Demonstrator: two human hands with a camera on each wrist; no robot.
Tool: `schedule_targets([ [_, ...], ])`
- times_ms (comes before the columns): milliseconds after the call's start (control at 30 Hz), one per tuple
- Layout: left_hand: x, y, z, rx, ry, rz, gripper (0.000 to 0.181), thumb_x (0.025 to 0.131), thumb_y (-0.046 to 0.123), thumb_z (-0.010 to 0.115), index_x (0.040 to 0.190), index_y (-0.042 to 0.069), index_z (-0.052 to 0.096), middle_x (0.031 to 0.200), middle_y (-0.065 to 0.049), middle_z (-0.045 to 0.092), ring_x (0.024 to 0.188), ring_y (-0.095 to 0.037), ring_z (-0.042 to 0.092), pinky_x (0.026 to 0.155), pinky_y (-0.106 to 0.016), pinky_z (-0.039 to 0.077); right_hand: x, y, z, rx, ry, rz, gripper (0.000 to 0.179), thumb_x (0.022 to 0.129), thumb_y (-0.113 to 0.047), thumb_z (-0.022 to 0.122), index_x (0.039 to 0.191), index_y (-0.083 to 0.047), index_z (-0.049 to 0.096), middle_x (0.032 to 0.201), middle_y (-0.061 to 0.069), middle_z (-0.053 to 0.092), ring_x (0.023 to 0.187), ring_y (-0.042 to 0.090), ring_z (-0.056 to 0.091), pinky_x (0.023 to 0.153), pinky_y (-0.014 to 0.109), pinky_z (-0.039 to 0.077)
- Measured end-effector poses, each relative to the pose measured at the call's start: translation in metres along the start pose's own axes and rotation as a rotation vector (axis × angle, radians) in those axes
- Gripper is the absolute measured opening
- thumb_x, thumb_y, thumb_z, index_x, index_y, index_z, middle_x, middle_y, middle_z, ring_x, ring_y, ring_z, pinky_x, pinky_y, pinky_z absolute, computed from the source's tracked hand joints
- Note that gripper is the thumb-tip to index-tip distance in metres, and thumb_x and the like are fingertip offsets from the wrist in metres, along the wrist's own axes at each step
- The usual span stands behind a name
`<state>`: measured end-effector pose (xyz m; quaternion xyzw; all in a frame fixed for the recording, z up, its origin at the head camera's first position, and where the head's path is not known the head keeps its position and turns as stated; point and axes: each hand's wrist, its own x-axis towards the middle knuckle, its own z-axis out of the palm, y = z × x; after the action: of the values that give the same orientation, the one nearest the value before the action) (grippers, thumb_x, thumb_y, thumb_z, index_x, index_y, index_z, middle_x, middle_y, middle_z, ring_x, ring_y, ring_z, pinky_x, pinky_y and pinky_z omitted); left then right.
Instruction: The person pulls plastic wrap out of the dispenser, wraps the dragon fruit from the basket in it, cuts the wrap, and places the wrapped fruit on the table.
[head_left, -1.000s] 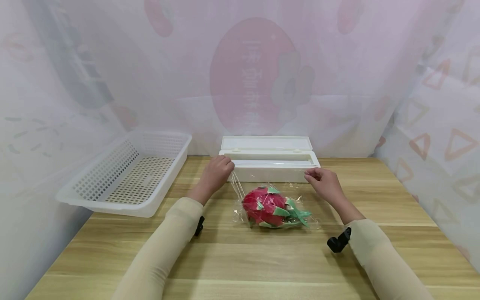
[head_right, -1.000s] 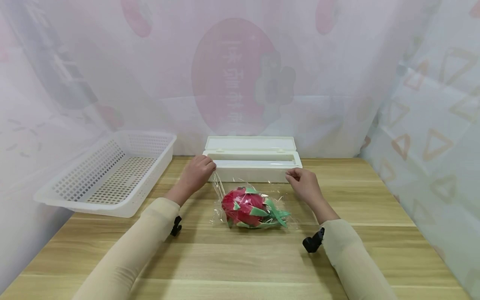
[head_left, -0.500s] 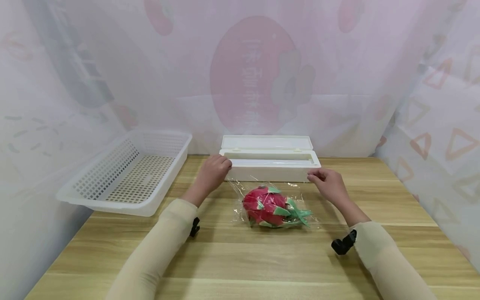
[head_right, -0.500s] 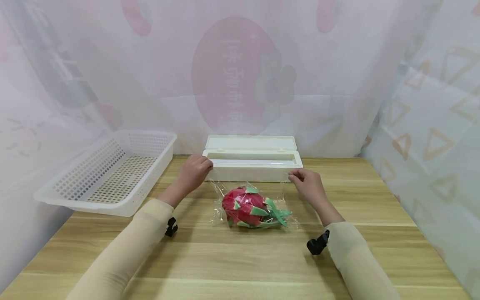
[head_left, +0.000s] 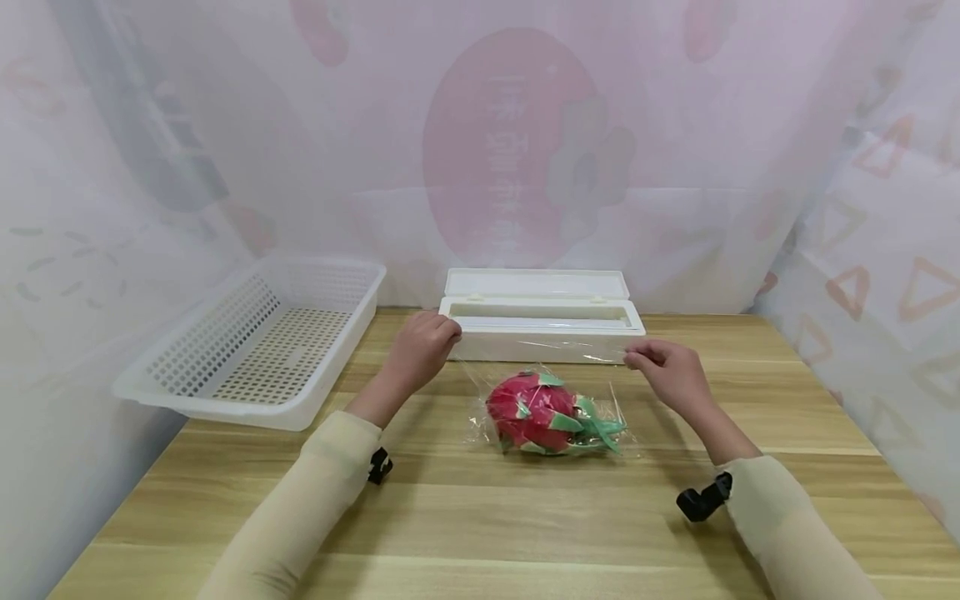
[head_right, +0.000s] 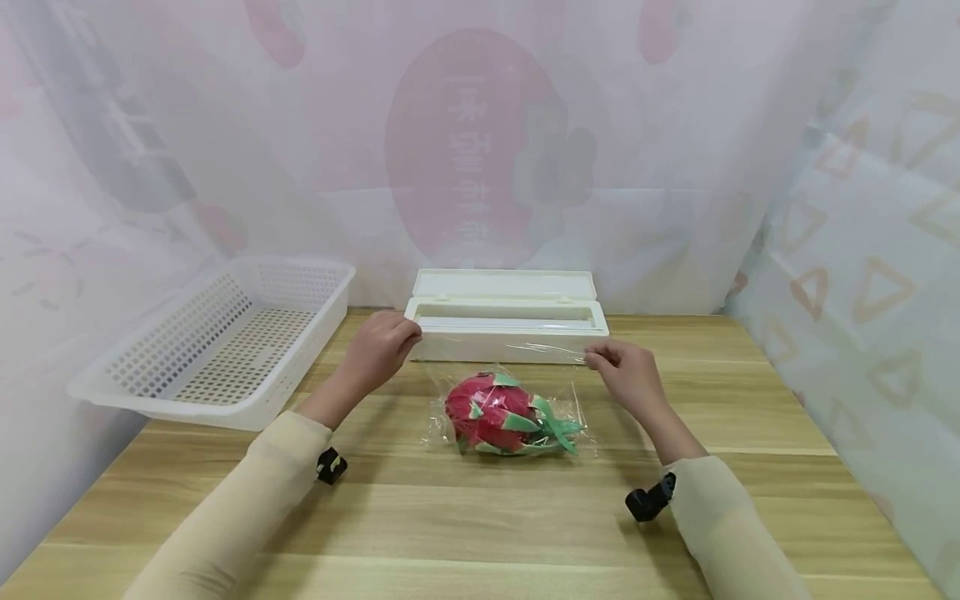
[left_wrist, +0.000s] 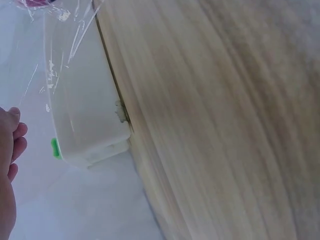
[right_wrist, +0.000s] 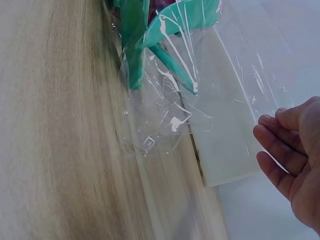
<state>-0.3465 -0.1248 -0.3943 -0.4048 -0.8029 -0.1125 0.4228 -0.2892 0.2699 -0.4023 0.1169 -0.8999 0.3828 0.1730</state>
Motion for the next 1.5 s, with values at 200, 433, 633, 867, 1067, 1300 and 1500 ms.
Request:
schedule_targets([
  [200,0.001,0.01,-0.013,-0.03,-0.001,-0.014,0.011,0.083,0.003,0.075,0.082,0.004,0.064,0.076,-0.006,0.065,0.072,-0.025,0.061,0.071,-0.041,0.049,-0.007,-0.004,-0.008,0.0,0.02,-0.027,0.02,0.096,-0.018,0.063,0.103,-0.003,0.073,0.092,0.009,0.073,0.084,0.025,0.069,0.064,0.016,0.05],
  [433,0.0,0.018,-0.022,-0.053,0.027,0.007,0.013,0.08,0.002,0.076,0.082,0.004,0.064,0.075,-0.005,0.064,0.071,-0.024,0.061,0.069,-0.041,0.049,-0.015,-0.008,-0.017,0.024,0.025,-0.027,0.024,0.097,-0.022,0.061,0.105,-0.001,0.072,0.093,0.009,0.073,0.086,0.028,0.069,0.064,0.015,0.05],
  [633,-0.003,0.025,-0.032,-0.052,0.01,0.019,0.011,0.082,0.003,0.076,0.083,0.005,0.065,0.075,-0.005,0.063,0.071,-0.024,0.059,0.068,-0.04,0.046,-0.023,-0.012,-0.023,0.027,0.028,-0.052,0.023,0.096,-0.02,0.063,0.104,0.0,0.072,0.095,0.009,0.073,0.085,0.016,0.069,0.066,0.013,0.05],
  [867,-0.009,0.033,-0.041,-0.06,-0.031,0.013,0.01,0.083,0.006,0.075,0.082,0.005,0.065,0.075,-0.005,0.064,0.071,-0.023,0.059,0.069,-0.038,0.046,-0.032,-0.013,-0.027,0.024,0.041,-0.095,0.017,0.094,-0.015,0.065,0.101,-0.001,0.073,0.095,0.009,0.073,0.082,-0.004,0.064,0.068,0.011,0.049],
  [1067,-0.011,0.038,-0.046,-0.082,-0.038,0.032,0.009,0.082,0.005,0.076,0.081,0.005,0.067,0.077,-0.005,0.065,0.074,-0.024,0.061,0.071,-0.039,0.048,-0.038,-0.012,-0.028,0.001,0.058,-0.146,0.012,0.092,-0.009,0.067,0.099,-0.003,0.074,0.094,0.007,0.073,0.082,-0.009,0.062,0.068,0.01,0.049],
  [1300,-0.017,0.04,-0.047,-0.087,-0.059,0.064,0.012,0.08,0.004,0.077,0.079,0.005,0.065,0.076,-0.003,0.063,0.074,-0.023,0.059,0.069,-0.038,0.047,-0.047,-0.01,-0.03,-0.025,0.033,-0.134,0.012,0.093,-0.009,0.066,0.098,-0.004,0.075,0.093,0.005,0.074,0.082,-0.006,0.063,0.066,0.011,0.05],
  [1500,-0.022,0.043,-0.047,-0.108,-0.093,0.08,0.012,0.08,0.005,0.078,0.079,0.007,0.066,0.075,-0.002,0.062,0.073,-0.021,0.058,0.069,-0.037,0.048,-0.053,-0.006,-0.029,-0.055,0.013,-0.141,0.012,0.092,-0.009,0.067,0.099,-0.006,0.076,0.091,0.003,0.074,0.081,-0.001,0.065,0.064,0.013,0.05],
])
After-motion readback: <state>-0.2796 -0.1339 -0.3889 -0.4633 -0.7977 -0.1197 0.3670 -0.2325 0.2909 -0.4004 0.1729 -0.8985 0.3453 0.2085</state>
